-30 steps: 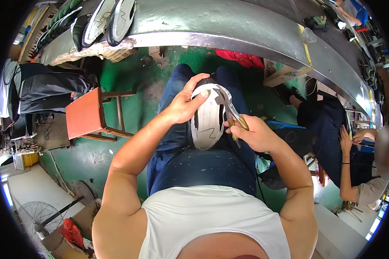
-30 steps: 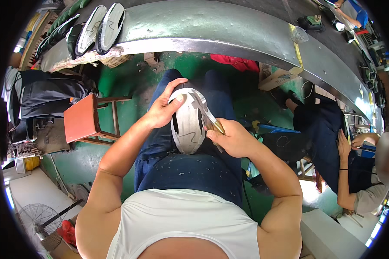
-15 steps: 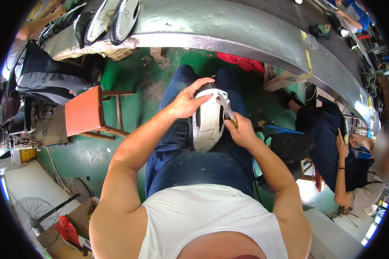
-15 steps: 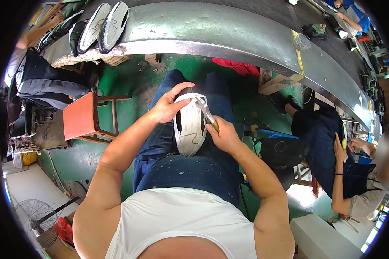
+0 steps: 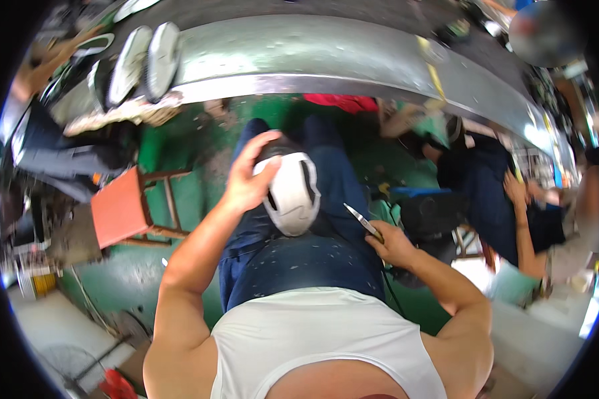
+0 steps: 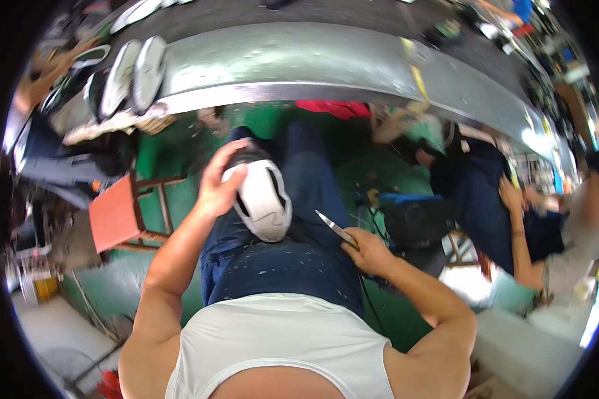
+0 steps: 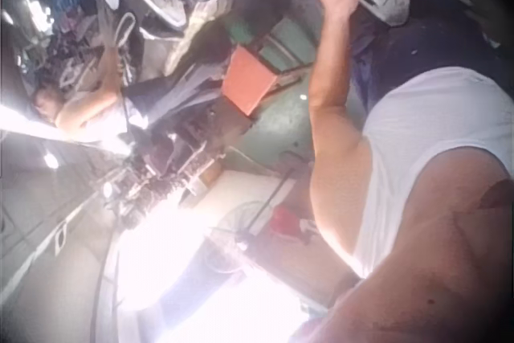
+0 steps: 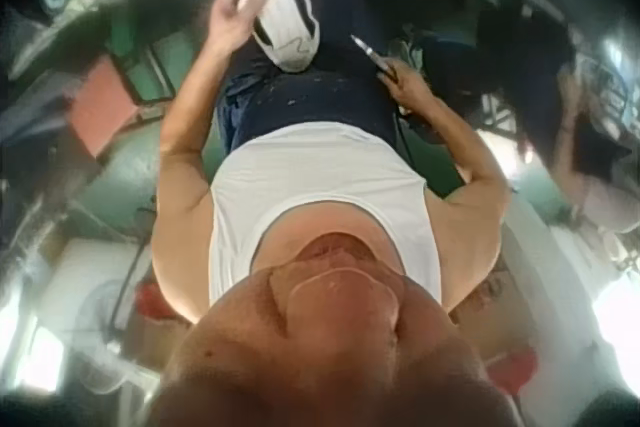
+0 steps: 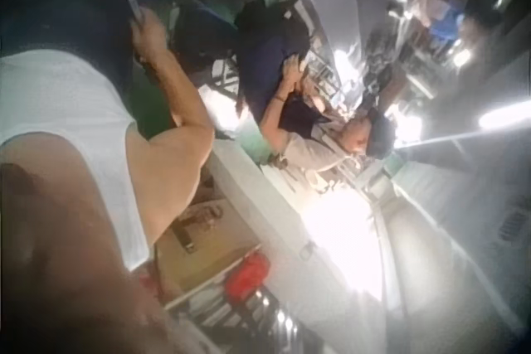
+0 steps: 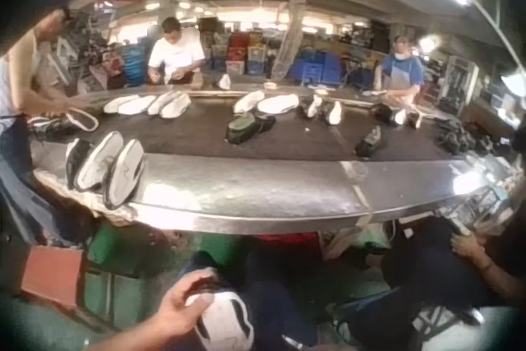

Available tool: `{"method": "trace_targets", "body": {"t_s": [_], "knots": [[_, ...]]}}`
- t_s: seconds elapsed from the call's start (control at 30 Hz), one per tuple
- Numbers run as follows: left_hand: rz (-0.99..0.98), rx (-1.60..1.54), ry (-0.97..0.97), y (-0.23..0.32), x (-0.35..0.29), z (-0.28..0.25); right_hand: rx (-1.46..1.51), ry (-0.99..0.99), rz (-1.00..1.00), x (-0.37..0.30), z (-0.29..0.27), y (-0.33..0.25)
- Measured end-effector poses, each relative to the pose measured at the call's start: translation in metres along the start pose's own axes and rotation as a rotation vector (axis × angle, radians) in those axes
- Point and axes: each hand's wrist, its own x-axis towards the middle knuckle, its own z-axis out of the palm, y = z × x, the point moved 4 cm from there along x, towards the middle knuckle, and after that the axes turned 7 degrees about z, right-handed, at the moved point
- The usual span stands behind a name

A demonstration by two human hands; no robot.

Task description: Use pliers to pull and stretch shoe uppers over a last to attach them to the sole during the lasting process.

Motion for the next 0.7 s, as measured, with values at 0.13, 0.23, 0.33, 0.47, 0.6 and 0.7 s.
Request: {"method": "trace_targets", "body": {"t_s": [0.13, 0.23, 0.33, 0.47, 0.6, 0.7], "knots": [[0.145, 0.115, 0.026, 0.027, -0.025, -0.015, -0.311, 0.334, 0.074, -0.046, -0.049, 0.098], [0.069, -0.007, 0.043, 0.018, -0.037, -0.021, -0.218, 0.572, 0.399, -0.077, -0.102, 0.143], [0.041, -0.071, 0.051, 0.003, -0.041, -0.017, -0.174, 0.714, 0.589, -0.117, -0.115, 0.188], [0.023, -0.11, 0.024, 0.004, -0.039, -0.011, -0.157, 0.847, 0.777, -0.145, -0.078, 0.217], [0.025, -0.098, 0.003, 0.008, -0.039, -0.008, -0.147, 0.803, 0.952, -0.138, -0.055, 0.214], [0.029, -0.09, 0.009, 0.007, -0.039, -0.01, -0.05, 0.766, 1.019, -0.132, -0.058, 0.206]]}}
